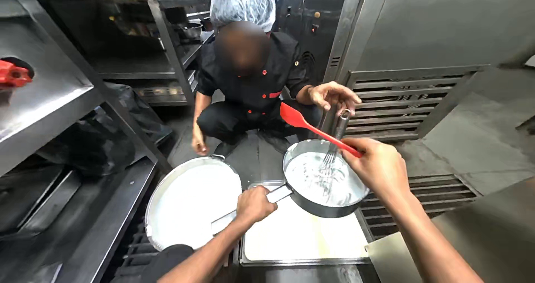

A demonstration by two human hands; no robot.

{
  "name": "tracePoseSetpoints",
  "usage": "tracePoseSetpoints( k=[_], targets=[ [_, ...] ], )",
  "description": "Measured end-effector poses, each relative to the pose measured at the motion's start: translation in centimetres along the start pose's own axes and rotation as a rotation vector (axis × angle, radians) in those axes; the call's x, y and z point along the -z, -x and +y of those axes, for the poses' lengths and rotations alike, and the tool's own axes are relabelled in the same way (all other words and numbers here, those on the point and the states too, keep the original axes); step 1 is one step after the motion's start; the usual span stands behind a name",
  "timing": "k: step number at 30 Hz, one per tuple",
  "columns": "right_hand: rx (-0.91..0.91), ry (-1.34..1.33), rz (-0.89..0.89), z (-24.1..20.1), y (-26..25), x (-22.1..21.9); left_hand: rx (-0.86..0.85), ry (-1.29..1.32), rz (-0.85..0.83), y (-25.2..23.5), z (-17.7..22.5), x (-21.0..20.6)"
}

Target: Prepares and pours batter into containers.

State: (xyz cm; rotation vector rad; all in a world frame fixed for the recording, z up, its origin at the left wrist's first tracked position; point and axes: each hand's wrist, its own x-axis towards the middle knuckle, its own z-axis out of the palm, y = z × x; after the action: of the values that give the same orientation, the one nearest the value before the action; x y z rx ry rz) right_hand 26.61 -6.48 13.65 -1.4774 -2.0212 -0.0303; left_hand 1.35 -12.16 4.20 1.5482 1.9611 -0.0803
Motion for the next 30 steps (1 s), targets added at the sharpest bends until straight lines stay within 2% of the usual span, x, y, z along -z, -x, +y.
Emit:
tracePoseSetpoints(
  k=[5,11,16,20,25,30],
  targets=[
    [0.162,0.079,0.076,0.4,-1.1,-2.3,0.038,0.069,-0.064,0.7,-1.6,-3.8],
    [0.420,0.240,0.083,-1.1,-5.2,-2.1,0.041,0.093,-0.128,1.3,-2.0,-5.0],
    [0.554,0.357,0.054,-2.6,-9.6,-3.7,0.058,0.207,-0.158,1.5,-2.3,-5.6],
    [0.577,0.393,-0.002,-3.9,-11.8,-5.4,0.077,0.252,-0.146,1.6,-2.6,-5.2],
    [0.442,0.397,-0.088,-4.2,-12.1,-6.2,0.068,0.177,-0.103,1.6,-2.5,-4.7],
    [0.389,0.329,-0.058,-3.4,-11.4,-6.9,0.064,0.106,-0.123,1.6,-3.2,-4.6]
  ],
)
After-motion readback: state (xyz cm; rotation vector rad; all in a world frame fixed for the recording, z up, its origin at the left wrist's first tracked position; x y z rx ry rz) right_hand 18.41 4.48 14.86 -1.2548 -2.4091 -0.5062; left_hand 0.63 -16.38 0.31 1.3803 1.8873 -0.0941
